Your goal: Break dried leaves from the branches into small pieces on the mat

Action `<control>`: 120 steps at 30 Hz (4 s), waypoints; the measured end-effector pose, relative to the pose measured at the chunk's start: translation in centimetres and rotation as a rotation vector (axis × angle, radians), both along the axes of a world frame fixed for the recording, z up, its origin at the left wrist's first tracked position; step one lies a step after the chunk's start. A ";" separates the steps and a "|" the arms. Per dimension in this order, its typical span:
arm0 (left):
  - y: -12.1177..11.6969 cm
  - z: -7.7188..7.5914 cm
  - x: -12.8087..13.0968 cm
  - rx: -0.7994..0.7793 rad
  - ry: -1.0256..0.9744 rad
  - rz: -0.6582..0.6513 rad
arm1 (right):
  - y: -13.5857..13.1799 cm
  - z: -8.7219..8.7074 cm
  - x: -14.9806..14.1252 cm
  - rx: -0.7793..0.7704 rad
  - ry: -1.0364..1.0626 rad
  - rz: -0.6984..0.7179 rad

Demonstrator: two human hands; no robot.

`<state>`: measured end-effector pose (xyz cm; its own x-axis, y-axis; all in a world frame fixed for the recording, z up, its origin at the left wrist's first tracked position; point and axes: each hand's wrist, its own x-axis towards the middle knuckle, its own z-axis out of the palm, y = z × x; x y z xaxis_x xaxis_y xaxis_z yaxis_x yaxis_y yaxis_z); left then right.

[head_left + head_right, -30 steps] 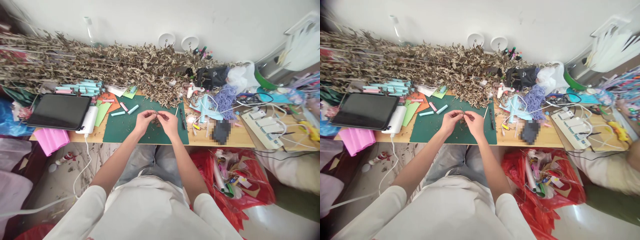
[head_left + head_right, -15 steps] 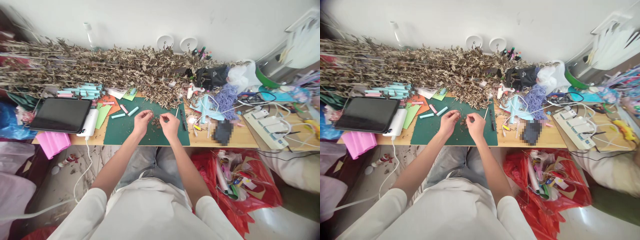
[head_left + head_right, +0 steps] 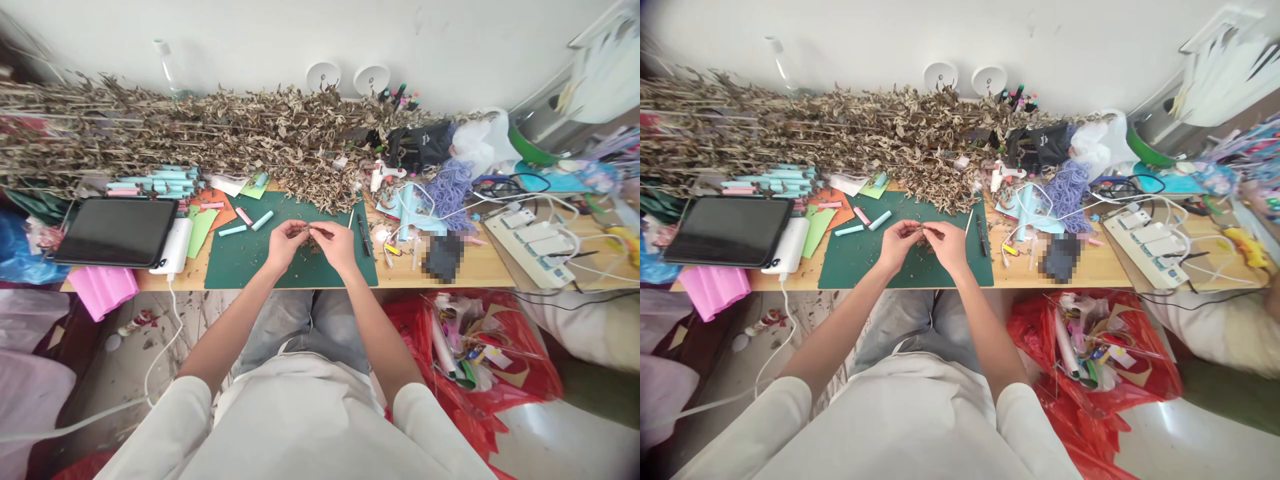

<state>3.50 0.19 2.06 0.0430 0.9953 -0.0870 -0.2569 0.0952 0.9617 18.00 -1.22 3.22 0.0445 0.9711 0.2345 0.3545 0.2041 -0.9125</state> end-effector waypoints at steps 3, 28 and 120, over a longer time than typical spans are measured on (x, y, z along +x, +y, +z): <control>0.0 -0.2 -0.1 0.031 0.135 -0.031 | -0.2 -0.1 0.1 0.056 -0.155 0.016; 0.4 -0.6 -0.4 -0.020 0.103 -0.047 | 0.3 -0.2 -0.2 -0.043 -0.125 0.006; 0.2 -0.1 -0.9 0.070 0.279 -0.157 | -1.0 0.5 -0.3 -0.055 -0.165 0.002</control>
<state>2.55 0.43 1.95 0.1801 0.9824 -0.0491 0.0304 0.0443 0.9986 17.67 -2.23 3.77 0.0080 0.9827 0.1850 0.5002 0.1562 -0.8517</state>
